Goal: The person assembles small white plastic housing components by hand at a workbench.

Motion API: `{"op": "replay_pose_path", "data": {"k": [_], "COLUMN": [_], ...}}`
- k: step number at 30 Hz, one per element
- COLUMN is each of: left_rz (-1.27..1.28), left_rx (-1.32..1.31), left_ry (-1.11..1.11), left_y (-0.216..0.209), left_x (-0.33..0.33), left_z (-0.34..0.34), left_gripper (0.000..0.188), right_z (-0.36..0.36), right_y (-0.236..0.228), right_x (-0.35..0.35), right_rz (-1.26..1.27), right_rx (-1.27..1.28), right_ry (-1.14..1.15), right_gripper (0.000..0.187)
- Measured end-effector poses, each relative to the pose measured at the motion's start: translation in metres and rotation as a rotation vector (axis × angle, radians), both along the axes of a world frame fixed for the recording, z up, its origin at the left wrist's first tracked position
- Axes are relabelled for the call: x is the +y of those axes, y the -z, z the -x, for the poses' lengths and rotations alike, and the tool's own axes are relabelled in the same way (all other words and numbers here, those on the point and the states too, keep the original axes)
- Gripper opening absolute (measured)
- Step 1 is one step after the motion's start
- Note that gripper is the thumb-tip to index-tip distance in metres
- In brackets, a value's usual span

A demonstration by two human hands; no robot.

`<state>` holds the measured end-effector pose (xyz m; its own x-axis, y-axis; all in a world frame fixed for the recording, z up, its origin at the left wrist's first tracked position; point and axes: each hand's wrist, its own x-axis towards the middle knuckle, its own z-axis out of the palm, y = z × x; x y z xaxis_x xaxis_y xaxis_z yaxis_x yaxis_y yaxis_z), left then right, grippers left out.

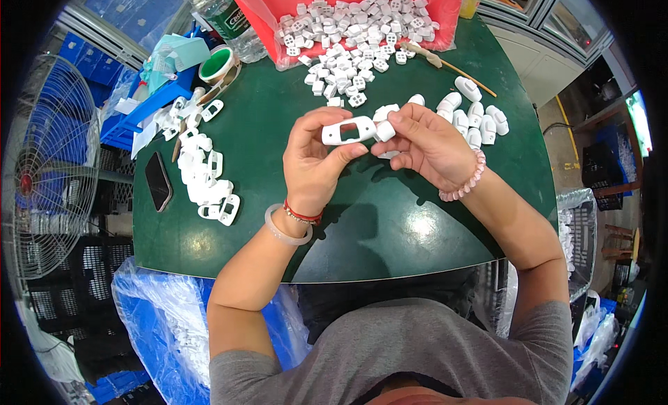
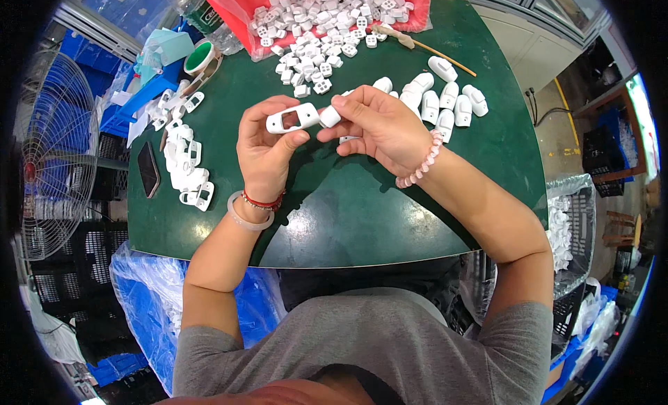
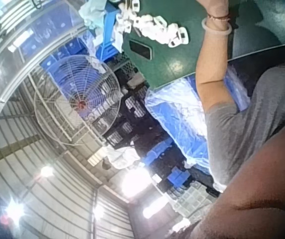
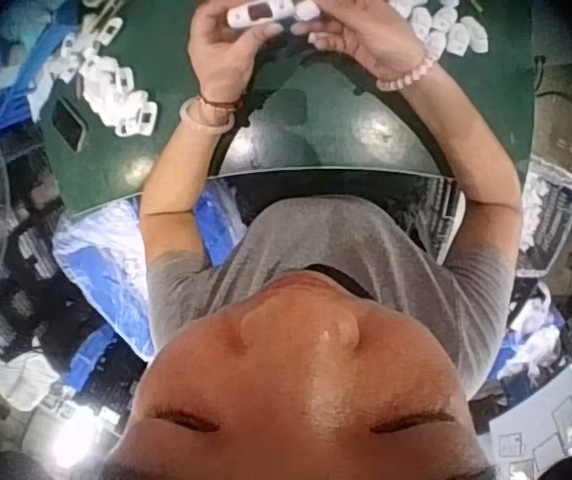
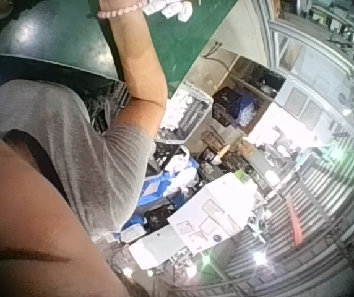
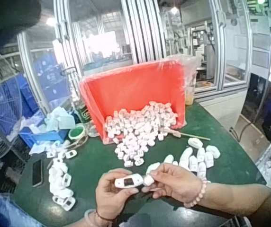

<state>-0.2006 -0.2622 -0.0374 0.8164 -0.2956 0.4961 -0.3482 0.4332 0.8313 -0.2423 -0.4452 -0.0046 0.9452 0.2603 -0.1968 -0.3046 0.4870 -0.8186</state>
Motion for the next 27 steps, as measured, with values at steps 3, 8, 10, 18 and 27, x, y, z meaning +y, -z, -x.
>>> {"op": "replay_pose_path", "data": {"k": [3, 8, 10, 18, 27], "left_rz": [-0.027, -0.066, -0.088, -0.222, -0.079], "left_rx": [0.050, 0.041, 0.036, -0.220, -0.049], "left_ry": [0.081, 0.163, 0.205, 0.109, 0.042], "left_y": [-0.001, -0.004, -0.004, 0.003, 0.002], "left_x": [0.000, -0.005, -0.005, -0.005, -0.006], "left_z": [0.005, 0.013, 0.013, 0.009, 0.006], "left_gripper": [0.041, 0.040, 0.039, 0.038, 0.037], "right_z": [0.000, 0.005, 0.004, 0.005, 0.004], "right_y": [0.000, 0.001, 0.001, 0.000, 0.002], "right_x": [0.003, 0.010, 0.011, 0.012, 0.003], "right_rz": [0.048, 0.139, 0.172, 0.251, 0.080], "right_rx": [0.012, 0.054, 0.076, 0.054, 0.006], "right_ry": [-0.012, -0.045, -0.010, -0.027, -0.072], "right_gripper": [0.030, 0.048, 0.051, 0.051, 0.024]}}
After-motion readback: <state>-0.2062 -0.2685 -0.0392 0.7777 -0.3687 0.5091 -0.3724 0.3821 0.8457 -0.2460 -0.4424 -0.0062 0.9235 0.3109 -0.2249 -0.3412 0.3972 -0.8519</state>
